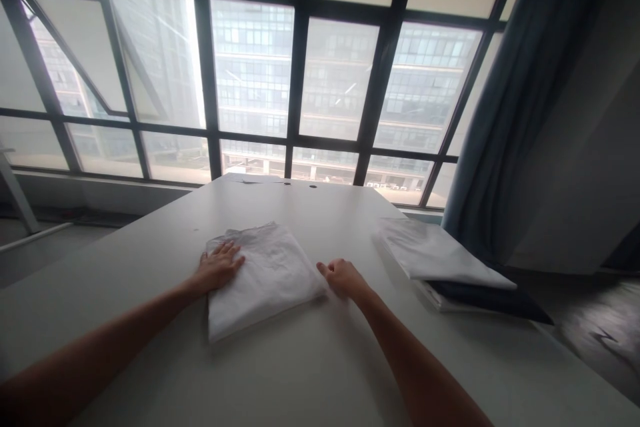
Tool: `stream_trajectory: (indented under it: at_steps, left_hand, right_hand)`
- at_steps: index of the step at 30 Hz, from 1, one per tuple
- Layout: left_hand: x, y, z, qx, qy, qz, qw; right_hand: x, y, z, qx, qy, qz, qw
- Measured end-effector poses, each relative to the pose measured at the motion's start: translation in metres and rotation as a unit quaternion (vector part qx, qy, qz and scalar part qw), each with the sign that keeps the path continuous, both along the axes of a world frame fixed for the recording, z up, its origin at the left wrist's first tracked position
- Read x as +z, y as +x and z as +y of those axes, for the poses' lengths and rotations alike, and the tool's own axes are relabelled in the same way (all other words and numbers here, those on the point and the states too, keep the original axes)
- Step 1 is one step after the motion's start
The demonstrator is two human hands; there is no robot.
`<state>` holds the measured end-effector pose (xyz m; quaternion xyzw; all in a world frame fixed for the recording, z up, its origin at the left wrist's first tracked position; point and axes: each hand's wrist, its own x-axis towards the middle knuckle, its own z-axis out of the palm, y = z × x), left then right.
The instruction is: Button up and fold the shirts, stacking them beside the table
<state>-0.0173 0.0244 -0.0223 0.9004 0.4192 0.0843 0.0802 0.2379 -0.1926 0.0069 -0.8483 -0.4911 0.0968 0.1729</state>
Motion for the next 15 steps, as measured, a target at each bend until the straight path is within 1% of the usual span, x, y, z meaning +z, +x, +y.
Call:
stream_trajectory:
  at_steps: [2, 5, 8, 10, 12, 15]
  left_hand:
    - [-0.006, 0.003, -0.012, -0.006, -0.003, -0.021, 1.0]
    - [-0.012, 0.01, -0.039, -0.058, -0.03, -0.02, 0.998]
    - [-0.009, 0.012, -0.068, -0.135, -0.048, 0.006, 0.99]
    - [-0.003, 0.01, -0.082, -0.174, -0.043, 0.019, 0.984]
    - [0.001, 0.008, -0.09, -0.194, -0.032, 0.026, 0.98]
    - [0.003, 0.006, -0.091, -0.206, -0.019, 0.028, 0.978]
  right_hand:
    - [-0.001, -0.003, 0.001, 0.01, -0.019, 0.007, 1.0]
    - [-0.002, -0.001, 0.002, -0.017, -0.049, -0.028, 0.998]
    - [-0.002, 0.009, 0.0, -0.061, -0.077, -0.051, 0.994]
    - [0.0, 0.017, -0.003, -0.068, -0.089, -0.037, 0.993]
    - [0.0, 0.024, -0.005, -0.061, -0.088, -0.008, 0.994]
    - [-0.002, 0.029, -0.007, -0.057, -0.069, 0.028, 0.996]
